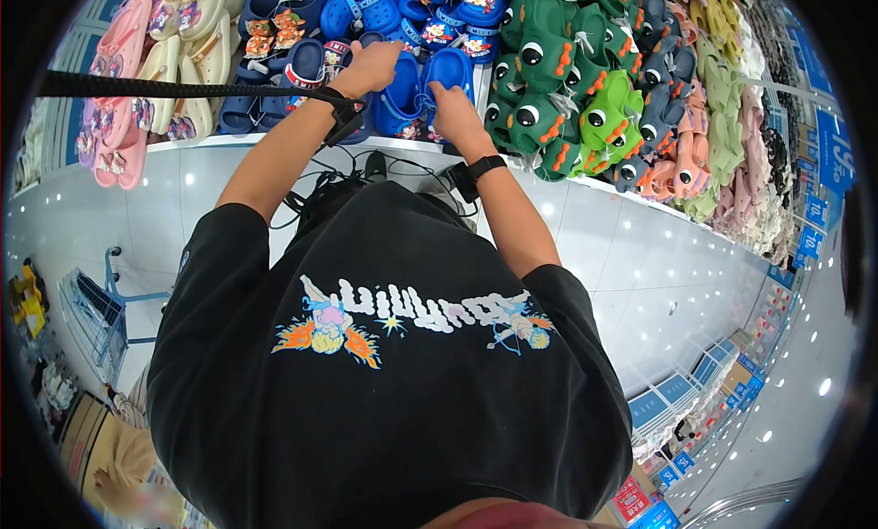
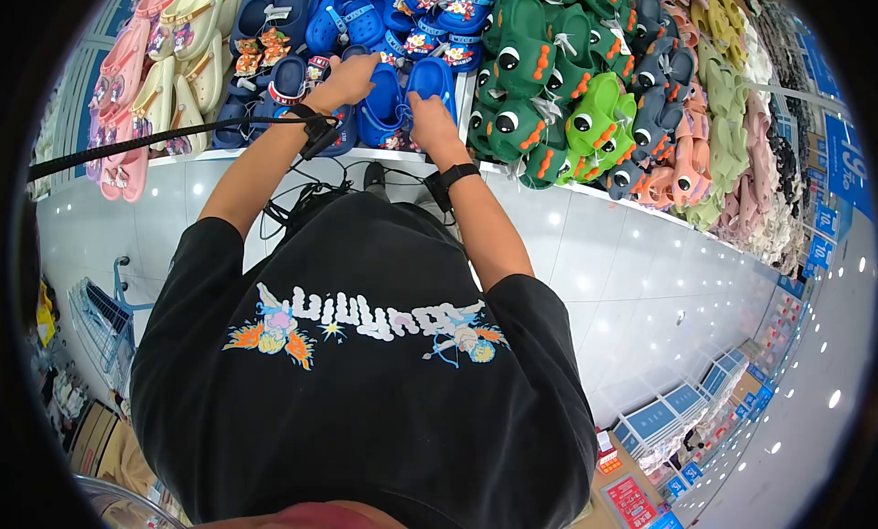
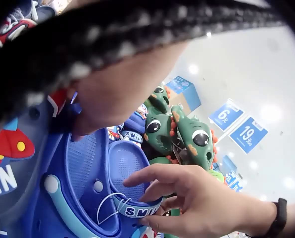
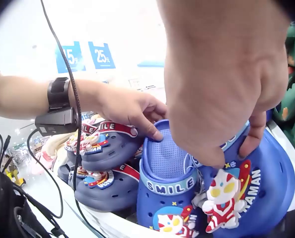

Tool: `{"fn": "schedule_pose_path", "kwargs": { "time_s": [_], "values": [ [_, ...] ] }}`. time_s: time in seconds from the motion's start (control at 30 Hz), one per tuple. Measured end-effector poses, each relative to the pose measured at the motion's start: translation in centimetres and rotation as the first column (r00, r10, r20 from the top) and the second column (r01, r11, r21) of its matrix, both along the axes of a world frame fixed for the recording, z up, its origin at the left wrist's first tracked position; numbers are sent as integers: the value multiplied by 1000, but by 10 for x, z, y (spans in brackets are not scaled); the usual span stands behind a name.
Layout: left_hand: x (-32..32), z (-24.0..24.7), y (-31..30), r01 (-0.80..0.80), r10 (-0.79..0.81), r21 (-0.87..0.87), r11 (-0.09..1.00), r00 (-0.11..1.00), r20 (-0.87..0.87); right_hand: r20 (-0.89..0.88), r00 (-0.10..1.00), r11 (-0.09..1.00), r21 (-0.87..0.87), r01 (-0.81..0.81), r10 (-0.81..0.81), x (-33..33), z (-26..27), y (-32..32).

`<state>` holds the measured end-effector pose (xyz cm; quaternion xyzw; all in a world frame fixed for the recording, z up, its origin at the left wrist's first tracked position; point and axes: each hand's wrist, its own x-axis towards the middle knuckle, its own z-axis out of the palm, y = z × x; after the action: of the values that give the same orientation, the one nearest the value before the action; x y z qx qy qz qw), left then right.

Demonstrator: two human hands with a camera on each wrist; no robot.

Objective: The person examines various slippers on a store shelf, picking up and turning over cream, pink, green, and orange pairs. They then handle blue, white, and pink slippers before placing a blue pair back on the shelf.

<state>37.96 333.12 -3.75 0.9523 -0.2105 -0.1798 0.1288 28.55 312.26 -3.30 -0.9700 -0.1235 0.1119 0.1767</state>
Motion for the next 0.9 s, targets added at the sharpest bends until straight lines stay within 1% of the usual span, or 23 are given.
{"fn": "schedule_pose_path", "kwargs": {
  "time_s": [0.03, 0.07, 0.1, 0.13, 0.17, 0.2, 0.23, 0.27, 0.3, 0.4, 0.43, 0.47, 0.5, 0.53, 0.57, 0.6, 0.63, 0.7, 0.73, 0.77, 0.83, 0.87, 0.9],
  "values": [
    [3, -8, 2, 9, -9, -32, 999, 1000, 13, 27, 999, 996, 78, -31, 29, -2, -4, -2],
    [5, -7, 1, 10, -9, -32, 999, 1000, 17, 46, 999, 993, 115, -21, 16, -3, -5, -3],
    [5, -6, -2, -22, 24, -68, 997, 999, 32, 47, 999, 993, 114, -20, 15, -2, -5, -7],
    [3, -7, -3, -55, 60, -105, 993, 997, 41, 53, 999, 984, 179, -8, -1, -4, -5, -13],
    [1, -5, -4, -55, 59, -106, 993, 998, 35, 56, 998, 970, 242, 5, -19, -8, -6, -18],
    [3, -2, -4, -53, 54, -112, 992, 999, 7, 114, 993, 952, 305, -9, -27, -8, -8, -20],
    [7, 2, -2, -54, 52, -118, 992, 998, -17, 116, 993, 953, 304, -12, -25, -8, -9, -21],
    [9, 11, 1, -14, 12, -71, 997, 999, -36, 106, 991, 935, 353, 35, -77, -11, -8, -21],
    [10, 14, 2, -14, 11, -70, 997, 999, -37, 91, 987, 912, 402, 84, -131, -14, -7, -20],
    [14, 14, 6, -30, 27, -65, 997, 998, -55, 137, 973, 894, 434, 108, -185, -20, -13, -20],
    [17, 14, 9, -61, 57, -87, 994, 997, -49, 138, 972, 892, 437, 112, -190, -22, -16, -19],
    [20, 11, 12, -89, 84, -108, 990, 995, -46, 120, 967, 876, 460, 148, -226, -24, -22, -19],
    [23, 9, 15, -79, 75, -104, 991, 996, -44, 101, 959, 856, 482, 186, -265, -28, -28, -19],
    [25, 8, 17, -53, 48, -138, 989, 998, -37, 99, 956, 853, 484, 194, -274, -32, -32, -18],
    [22, 10, 16, -29, 24, -173, 984, 999, -32, 44, 958, 842, 490, 226, -283, -39, -35, -18],
    [17, 20, 9, -11, 5, -97, 995, 998, -67, -6, 958, 831, 495, 252, -287, -40, -38, -18],
    [20, 16, 6, -12, 6, -95, 995, 998, -61, -1, 958, 830, 499, 248, -286, -35, -41, -20],
    [18, -12, -1, 51, -46, -148, 988, 998, 36, 62, 985, 902, 414, 121, -161, -33, -39, -21],
    [20, -23, -5, 56, -52, -149, 987, 998, 32, 60, 993, 916, 395, 69, -100, -28, -37, -22],
    [24, -34, -8, 111, -106, -189, 976, 994, 35, 56, 993, 917, 392, 75, -105, -25, -36, -22],
    [32, -47, -12, 212, -204, -266, 940, 977, 57, -54, 995, 959, 268, 91, -80, -19, -37, -19],
    [35, -46, -12, 210, -200, -264, 941, 978, 64, -34, 998, 965, 256, 52, -45, -17, -39, -21],
    [35, -47, -13, 167, -163, -264, 950, 986, 37, -33, 999, 966, 253, 43, -36, -16, -42, -22]
  ]
}}
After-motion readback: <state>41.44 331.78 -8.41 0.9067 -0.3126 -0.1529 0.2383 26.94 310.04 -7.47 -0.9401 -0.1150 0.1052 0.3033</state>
